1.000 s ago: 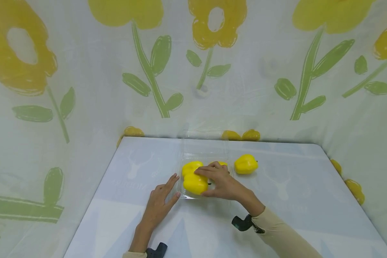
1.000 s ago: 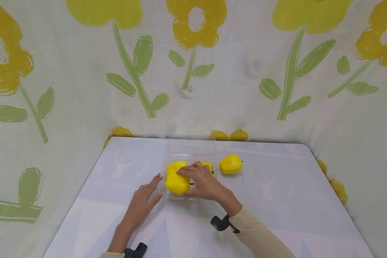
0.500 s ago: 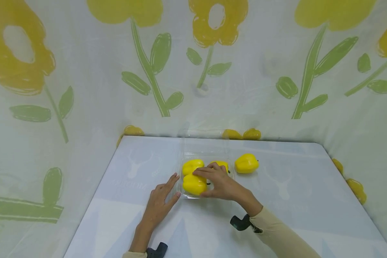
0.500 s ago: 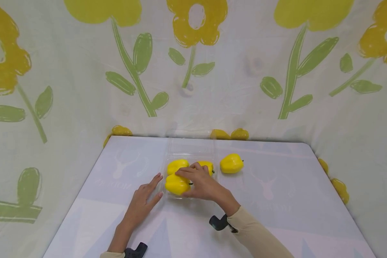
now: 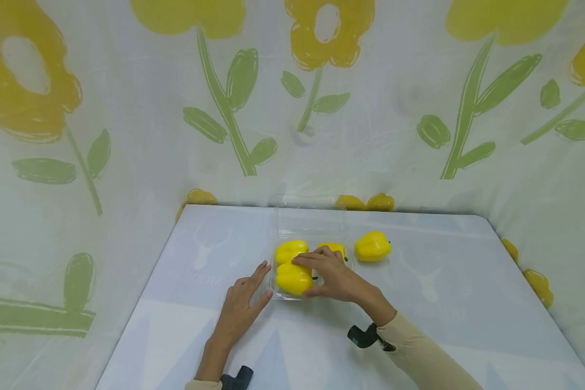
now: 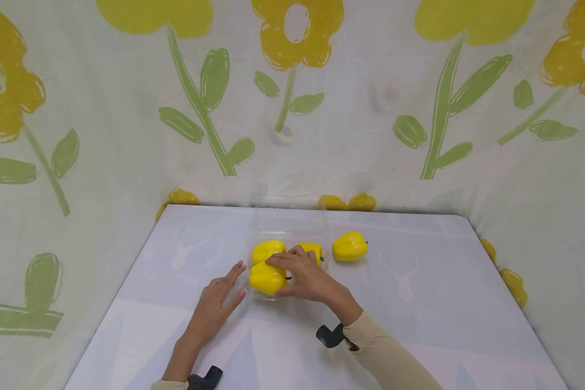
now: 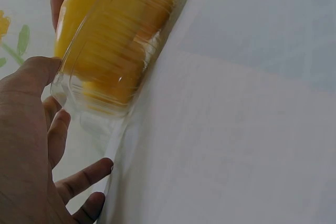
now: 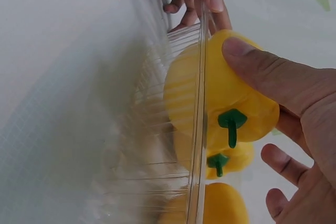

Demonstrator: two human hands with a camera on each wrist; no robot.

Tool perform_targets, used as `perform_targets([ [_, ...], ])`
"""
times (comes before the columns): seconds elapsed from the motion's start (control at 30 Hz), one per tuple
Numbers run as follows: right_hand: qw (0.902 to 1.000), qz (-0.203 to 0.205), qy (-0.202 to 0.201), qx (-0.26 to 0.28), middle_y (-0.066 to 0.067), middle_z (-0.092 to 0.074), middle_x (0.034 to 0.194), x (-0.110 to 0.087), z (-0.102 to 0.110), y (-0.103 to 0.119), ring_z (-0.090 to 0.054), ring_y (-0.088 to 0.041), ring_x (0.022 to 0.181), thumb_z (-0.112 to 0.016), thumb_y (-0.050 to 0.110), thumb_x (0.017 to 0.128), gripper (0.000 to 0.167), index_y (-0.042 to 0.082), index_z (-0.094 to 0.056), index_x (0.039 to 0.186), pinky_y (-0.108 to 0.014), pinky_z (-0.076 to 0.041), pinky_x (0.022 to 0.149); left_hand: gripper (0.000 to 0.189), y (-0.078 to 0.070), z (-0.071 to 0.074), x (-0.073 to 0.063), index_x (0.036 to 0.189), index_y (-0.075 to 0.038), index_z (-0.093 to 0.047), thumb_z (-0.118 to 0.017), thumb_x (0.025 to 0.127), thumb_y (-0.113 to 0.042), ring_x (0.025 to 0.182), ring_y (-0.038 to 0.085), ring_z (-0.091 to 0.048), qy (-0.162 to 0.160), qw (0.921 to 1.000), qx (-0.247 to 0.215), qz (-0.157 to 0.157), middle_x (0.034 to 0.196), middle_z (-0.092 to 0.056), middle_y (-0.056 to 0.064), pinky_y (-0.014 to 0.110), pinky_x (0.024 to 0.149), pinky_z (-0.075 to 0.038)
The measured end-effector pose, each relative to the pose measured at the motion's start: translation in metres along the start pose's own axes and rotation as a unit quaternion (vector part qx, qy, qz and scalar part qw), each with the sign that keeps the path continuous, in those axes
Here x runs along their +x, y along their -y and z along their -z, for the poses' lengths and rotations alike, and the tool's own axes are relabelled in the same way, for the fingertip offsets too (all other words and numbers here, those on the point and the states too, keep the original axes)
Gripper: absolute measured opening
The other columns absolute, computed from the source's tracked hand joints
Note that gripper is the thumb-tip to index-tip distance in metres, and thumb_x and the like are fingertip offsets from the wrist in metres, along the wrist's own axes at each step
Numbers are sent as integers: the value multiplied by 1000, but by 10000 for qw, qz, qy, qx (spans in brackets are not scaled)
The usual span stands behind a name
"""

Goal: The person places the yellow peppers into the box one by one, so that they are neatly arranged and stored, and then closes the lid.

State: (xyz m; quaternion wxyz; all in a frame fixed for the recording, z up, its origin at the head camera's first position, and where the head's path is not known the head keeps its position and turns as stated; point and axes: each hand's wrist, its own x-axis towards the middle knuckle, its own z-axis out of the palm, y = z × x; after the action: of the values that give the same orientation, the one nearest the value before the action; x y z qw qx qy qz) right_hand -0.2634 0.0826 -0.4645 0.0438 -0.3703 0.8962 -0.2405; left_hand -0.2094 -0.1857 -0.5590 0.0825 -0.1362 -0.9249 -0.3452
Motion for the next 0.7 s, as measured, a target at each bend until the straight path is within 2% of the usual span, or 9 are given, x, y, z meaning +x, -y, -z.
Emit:
perform_targets([
  [0.3, 9995, -217, 183, 118, 2, -55, 144, 2, -6, -6, -44, -21, 119, -85, 39, 79, 72, 19, -58, 142, -43, -34, 90, 60, 1, -1, 1, 156, -37, -34, -52, 101, -51, 120, 25, -52, 43, 10000, 2, -64, 159, -25, -25, 49, 93, -39],
  [0.47, 9996, -77, 239, -85, 0, -53, 143, 3, -7, -9, -42, -22, 120, -82, 44, 80, 72, 20, -57, 143, -43, -35, 94, 60, 0, -1, 1, 156, -35, -37, -52, 100, -52, 119, 25, -52, 5, 10000, 15, -6, 158, -26, -25, 49, 94, -39],
  [0.7, 9975, 304, 178, -609, -1, -55, 140, 6, -7, -11, -45, -24, 115, -81, 48, 79, 73, 19, -59, 142, -41, -37, 90, 60, 0, 0, 0, 156, -38, -35, -52, 100, -53, 121, 24, -51, 47, 9999, 71, 68, 158, -25, -26, 49, 96, -38],
])
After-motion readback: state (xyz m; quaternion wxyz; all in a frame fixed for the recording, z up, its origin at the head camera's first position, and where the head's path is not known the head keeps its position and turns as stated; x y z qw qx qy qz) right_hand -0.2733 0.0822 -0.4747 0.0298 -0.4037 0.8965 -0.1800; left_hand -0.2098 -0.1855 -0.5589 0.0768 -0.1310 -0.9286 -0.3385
